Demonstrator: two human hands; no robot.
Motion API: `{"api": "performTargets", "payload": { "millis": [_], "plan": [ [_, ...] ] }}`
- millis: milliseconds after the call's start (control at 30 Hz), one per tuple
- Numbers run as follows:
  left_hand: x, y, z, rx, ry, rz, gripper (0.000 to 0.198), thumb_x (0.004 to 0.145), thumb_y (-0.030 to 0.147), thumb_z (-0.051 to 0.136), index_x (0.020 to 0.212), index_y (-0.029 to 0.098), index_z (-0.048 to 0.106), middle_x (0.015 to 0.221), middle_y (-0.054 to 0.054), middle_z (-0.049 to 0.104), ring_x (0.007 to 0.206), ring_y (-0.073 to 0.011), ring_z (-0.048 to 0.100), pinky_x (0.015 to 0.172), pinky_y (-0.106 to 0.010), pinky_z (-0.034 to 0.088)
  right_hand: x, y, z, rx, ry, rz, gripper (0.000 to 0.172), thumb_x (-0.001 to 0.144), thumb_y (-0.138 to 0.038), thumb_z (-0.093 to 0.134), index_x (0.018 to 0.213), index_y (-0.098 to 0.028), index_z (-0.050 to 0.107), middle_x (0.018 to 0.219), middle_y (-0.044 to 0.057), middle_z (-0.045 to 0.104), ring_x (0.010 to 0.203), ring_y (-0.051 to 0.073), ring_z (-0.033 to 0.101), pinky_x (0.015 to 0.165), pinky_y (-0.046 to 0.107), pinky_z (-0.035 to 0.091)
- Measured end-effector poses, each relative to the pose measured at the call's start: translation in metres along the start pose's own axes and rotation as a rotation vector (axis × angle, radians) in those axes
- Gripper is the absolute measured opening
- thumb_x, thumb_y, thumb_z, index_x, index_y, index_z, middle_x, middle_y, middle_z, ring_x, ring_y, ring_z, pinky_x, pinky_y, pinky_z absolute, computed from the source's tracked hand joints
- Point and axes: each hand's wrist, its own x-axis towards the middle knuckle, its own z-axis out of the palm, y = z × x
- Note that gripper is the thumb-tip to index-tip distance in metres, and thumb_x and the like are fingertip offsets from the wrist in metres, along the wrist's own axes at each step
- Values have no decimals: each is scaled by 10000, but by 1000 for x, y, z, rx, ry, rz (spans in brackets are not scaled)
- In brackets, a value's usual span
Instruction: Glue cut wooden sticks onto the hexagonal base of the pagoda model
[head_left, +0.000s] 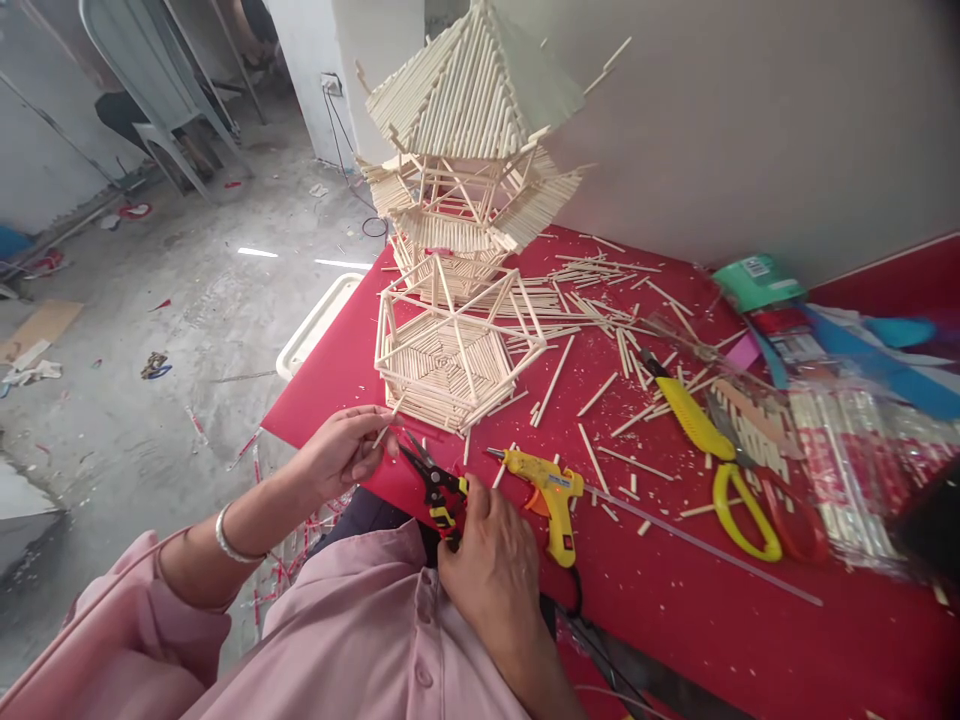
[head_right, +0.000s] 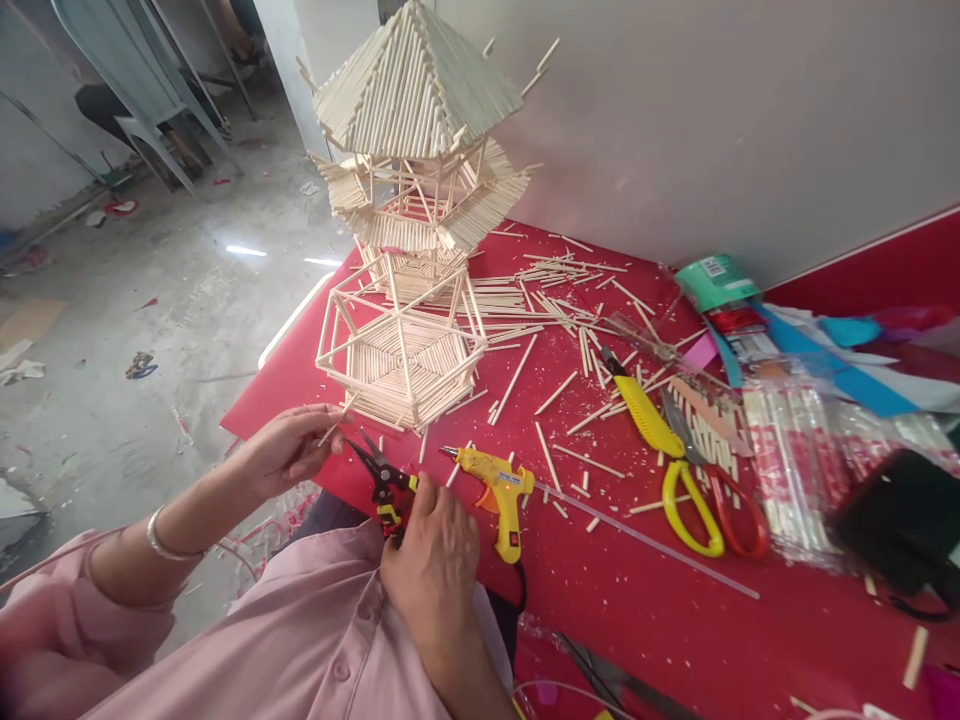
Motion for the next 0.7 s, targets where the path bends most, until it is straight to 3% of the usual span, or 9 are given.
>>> {"api": "performTargets", "payload": {
  "millis": [267, 700],
  "plan": [
    [3, -2, -4, 11, -9, -7, 161, 833, 289, 634, 800, 133, 618, 575, -1, 636, 250, -21, 332, 280, -168, 200, 0, -1, -1, -1, -10, 7, 589, 749, -173, 616, 1326, -137, 507, 1235, 159, 628, 1121, 290, 595, 948, 374, 413],
    [6, -4, -1, 9, -18, -9, 264, 835, 327, 629, 653, 149, 561, 542, 0, 627, 253, -17, 313, 283, -165, 194, -1, 0, 0, 2, -6, 3, 609, 739, -164, 614, 1336, -134, 501, 1218, 158, 633, 1109, 290, 596, 945, 375, 419]
  ]
}}
